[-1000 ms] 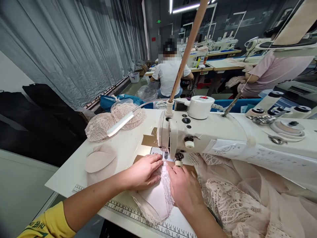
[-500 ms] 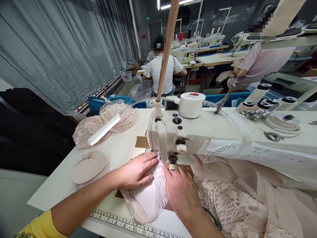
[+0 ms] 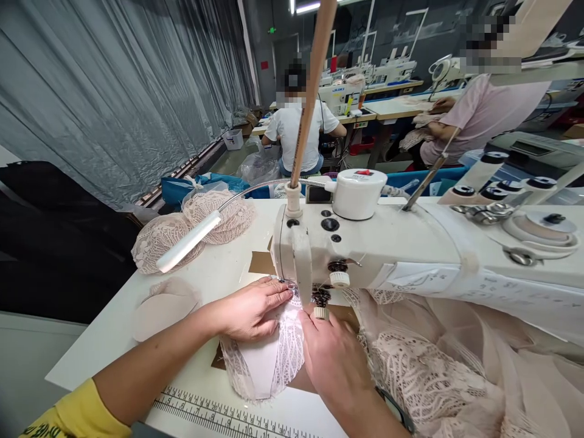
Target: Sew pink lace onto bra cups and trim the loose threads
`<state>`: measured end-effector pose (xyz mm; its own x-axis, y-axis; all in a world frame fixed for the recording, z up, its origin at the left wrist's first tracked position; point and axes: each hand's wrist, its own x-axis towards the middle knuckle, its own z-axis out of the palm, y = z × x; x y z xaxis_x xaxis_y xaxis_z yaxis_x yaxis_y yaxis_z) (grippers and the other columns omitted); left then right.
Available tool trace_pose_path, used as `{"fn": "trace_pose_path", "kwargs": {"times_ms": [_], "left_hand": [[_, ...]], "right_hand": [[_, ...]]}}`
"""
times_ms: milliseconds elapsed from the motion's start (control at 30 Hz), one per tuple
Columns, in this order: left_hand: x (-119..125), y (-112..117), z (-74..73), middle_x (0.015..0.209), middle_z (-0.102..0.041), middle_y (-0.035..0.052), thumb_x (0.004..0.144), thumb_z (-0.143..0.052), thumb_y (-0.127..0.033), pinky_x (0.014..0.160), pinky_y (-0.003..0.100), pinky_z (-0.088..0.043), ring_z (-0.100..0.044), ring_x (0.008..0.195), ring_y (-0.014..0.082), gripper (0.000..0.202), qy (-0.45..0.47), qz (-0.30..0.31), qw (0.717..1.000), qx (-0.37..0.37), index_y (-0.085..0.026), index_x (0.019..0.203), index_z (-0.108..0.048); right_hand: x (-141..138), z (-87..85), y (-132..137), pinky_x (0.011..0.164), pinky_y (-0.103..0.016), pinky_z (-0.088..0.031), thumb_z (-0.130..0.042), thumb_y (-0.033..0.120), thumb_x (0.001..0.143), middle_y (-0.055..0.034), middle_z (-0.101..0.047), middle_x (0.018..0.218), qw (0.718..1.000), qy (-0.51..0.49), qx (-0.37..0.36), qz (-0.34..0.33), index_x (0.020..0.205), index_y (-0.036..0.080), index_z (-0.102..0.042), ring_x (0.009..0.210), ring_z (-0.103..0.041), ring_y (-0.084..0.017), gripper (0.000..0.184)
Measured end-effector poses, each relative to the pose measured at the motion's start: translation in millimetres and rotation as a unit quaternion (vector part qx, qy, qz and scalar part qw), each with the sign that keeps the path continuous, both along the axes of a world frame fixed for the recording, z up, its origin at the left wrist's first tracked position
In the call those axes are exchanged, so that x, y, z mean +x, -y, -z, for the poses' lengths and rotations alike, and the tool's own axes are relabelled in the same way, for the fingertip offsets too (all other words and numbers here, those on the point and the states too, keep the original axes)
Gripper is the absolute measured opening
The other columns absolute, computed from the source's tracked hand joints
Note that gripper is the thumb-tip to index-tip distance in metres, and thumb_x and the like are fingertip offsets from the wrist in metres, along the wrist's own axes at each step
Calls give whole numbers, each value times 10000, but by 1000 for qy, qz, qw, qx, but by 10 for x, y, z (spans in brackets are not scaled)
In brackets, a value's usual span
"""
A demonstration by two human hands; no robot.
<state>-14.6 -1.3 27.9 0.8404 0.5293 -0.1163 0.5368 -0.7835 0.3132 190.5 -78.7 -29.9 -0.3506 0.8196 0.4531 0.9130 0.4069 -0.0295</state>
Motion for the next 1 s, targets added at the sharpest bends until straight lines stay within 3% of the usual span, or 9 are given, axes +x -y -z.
{"fn": "trace_pose_path", "kwargs": {"times_ms": [300, 467, 567, 667, 800, 1000], "left_hand": [[10, -89, 11, 1496, -325, 154, 787, -475, -278, 1140, 470, -248, -295, 1381, 311, 681, -37, 26, 999, 16, -58, 1421, -357], [-73, 87, -32, 1451, -407, 127, 802, -490, -185, 1102, 485, -300, -332, 1351, 325, 526, -4, -26, 997, 79, -111, 1323, -493], [-81, 238, -82, 1328, -524, 137, 817, -503, -179, 1036, 425, -376, -443, 1250, 291, 417, 56, -36, 993, 96, -117, 1225, -564], [-27, 340, -51, 1059, -631, 122, 836, -534, -251, 878, 361, -451, -564, 992, 242, 260, 83, -34, 991, 96, -122, 1040, -632], [31, 368, 82, 799, -606, 68, 865, -482, -201, 707, 309, -426, -540, 772, 190, 159, 78, -62, 989, 108, -143, 783, -606], [-39, 343, 84, 735, -566, 40, 848, -451, -155, 686, 270, -414, -501, 716, 162, 115, 156, -81, 983, 59, -159, 758, -522]], "right_hand": [[16, 25, -15, 596, -318, -358, -392, 71, 837, -40, -625, 742, 999, -29, -33, -20, 1086, 187, -672, 648, -525, -187, 392], [102, -1, -27, 641, -318, -393, -369, 126, 889, -41, -657, 778, 995, -69, -35, -58, 1016, 185, -685, 686, -550, -193, 345], [143, -81, -23, 677, -320, -419, -383, 119, 881, -44, -699, 859, 996, -68, -26, -58, 1000, 173, -686, 729, -579, -196, 329], [151, -171, -16, 685, -315, -443, -401, 111, 872, -45, -711, 879, 995, -53, -29, -74, 987, 165, -688, 739, -598, -195, 313], [142, -216, -23, 670, -305, -467, -401, 104, 875, -43, -700, 842, 994, -60, -45, -82, 958, 163, -687, 744, -603, -194, 304], [135, -232, -32, 678, -314, -462, -405, 114, 896, -59, -676, 888, 985, -92, -94, -112, 1021, 159, -657, 762, -575, -190, 284]]}}
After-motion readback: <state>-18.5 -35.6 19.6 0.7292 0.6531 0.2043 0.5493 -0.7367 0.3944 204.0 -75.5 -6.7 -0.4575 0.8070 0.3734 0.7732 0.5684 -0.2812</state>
